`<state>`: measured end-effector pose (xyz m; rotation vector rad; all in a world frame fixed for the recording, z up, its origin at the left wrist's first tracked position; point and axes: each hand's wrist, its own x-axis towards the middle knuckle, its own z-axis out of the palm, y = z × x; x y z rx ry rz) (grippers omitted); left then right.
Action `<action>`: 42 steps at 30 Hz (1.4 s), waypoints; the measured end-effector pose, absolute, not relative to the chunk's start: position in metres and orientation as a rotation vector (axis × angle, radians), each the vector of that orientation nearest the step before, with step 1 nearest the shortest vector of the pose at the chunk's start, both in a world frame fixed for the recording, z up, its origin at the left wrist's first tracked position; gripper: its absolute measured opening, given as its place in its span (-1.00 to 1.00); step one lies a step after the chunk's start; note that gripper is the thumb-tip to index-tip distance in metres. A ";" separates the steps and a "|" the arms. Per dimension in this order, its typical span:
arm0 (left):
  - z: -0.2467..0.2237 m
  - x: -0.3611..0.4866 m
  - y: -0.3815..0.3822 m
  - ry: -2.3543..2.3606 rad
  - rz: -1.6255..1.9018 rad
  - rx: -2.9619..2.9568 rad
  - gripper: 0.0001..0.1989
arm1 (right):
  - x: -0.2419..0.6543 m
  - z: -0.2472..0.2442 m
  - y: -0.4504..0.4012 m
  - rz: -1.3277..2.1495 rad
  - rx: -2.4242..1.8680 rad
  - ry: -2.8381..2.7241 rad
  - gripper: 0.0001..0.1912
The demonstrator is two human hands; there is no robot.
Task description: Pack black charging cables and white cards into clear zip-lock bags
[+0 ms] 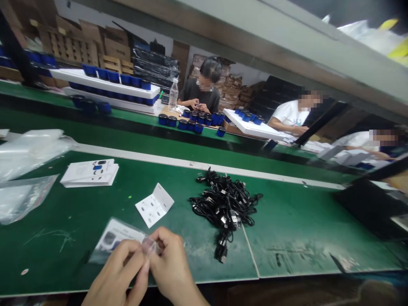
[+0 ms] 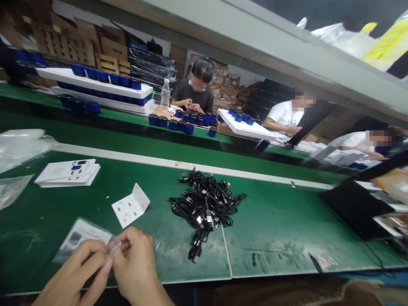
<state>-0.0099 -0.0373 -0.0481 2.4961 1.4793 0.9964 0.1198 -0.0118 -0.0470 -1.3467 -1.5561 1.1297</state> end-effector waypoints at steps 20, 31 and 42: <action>-0.047 -0.005 -0.014 1.663 0.640 2.075 -0.76 | 0.267 -0.010 0.040 -0.045 -1.966 -1.631 -0.69; -0.038 -0.011 -0.014 1.530 0.686 1.882 -0.77 | 0.149 -0.030 -0.024 1.637 -1.227 -1.496 -0.57; -0.055 -0.024 -0.024 1.583 0.806 1.746 -0.71 | 0.143 -0.031 -0.022 1.621 -1.327 -1.769 -0.69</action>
